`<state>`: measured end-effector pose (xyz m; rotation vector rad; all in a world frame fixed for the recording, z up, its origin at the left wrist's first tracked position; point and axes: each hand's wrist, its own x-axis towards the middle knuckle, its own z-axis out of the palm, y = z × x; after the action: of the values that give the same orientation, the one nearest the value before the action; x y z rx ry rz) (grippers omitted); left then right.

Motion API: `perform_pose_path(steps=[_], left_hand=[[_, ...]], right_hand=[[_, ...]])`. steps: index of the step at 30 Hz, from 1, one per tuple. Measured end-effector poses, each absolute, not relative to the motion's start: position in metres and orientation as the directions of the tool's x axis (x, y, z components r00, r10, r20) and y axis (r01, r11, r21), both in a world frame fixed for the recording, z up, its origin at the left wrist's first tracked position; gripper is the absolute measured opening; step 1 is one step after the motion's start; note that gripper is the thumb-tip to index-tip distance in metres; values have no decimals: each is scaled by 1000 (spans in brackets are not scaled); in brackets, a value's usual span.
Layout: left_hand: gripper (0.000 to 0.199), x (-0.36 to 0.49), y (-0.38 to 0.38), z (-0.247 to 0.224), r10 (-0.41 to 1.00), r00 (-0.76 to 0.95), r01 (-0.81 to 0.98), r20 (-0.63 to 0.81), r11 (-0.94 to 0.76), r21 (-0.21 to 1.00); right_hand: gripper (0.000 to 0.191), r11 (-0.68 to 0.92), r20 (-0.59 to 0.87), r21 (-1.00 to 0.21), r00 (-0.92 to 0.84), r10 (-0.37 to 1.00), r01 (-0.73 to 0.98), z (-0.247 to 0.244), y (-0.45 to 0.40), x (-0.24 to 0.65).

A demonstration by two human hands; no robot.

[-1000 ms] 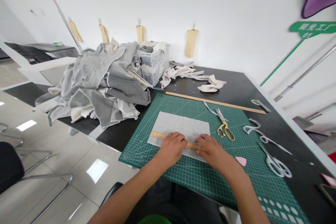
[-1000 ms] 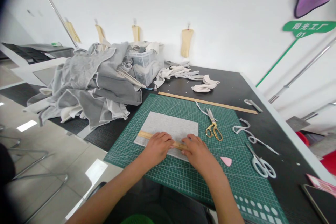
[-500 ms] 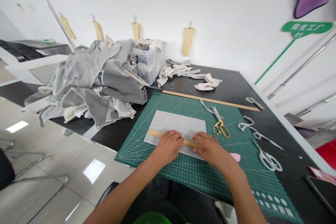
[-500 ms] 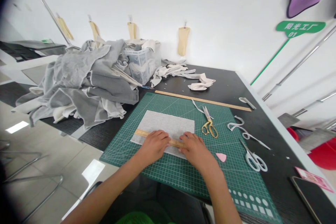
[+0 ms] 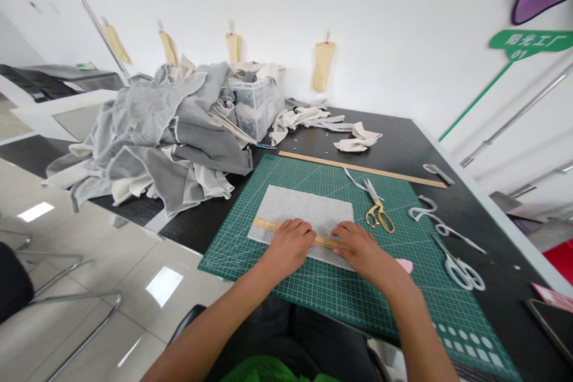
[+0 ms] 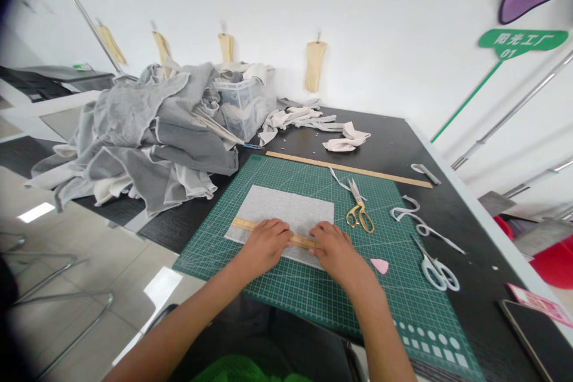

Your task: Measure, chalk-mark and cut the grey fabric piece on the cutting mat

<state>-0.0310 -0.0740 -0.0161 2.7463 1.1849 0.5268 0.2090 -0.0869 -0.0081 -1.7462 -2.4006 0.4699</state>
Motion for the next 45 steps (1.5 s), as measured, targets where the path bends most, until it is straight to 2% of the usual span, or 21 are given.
perform_pose_path(steps=[6,12,27,33,38,42,45], left_hand=[[12,-32,-74,-15,712,646,677,275,-701,225],[18,-32,-74,-14,714,646,682,269,-699,217],[22,-36,-74,-15,687,665,651,292,-725,224],[24,-36,-72,-14,682,678,650,274,-730,211],[41,-36,-74,-15,705,652,678,278,-707,204],[64,-37,-76,-23,826,476,813,303,-544,205],[78,-40,-74,-28,885,383,869,263,-442,221]], right_hand=[[36,301,-47,-322,-333,942,898,-10,-86,210],[18,367,-21,-265,-386,922,892,2,-88,202],[22,407,18,-168,-410,912,898,-7,-82,198],[23,410,-4,-201,-420,908,889,-2,-83,194],[23,428,6,-287,-445,896,857,-4,-82,196],[21,441,28,-332,-459,888,834,-12,-79,200],[20,439,31,-349,-458,889,828,-16,-77,203]])
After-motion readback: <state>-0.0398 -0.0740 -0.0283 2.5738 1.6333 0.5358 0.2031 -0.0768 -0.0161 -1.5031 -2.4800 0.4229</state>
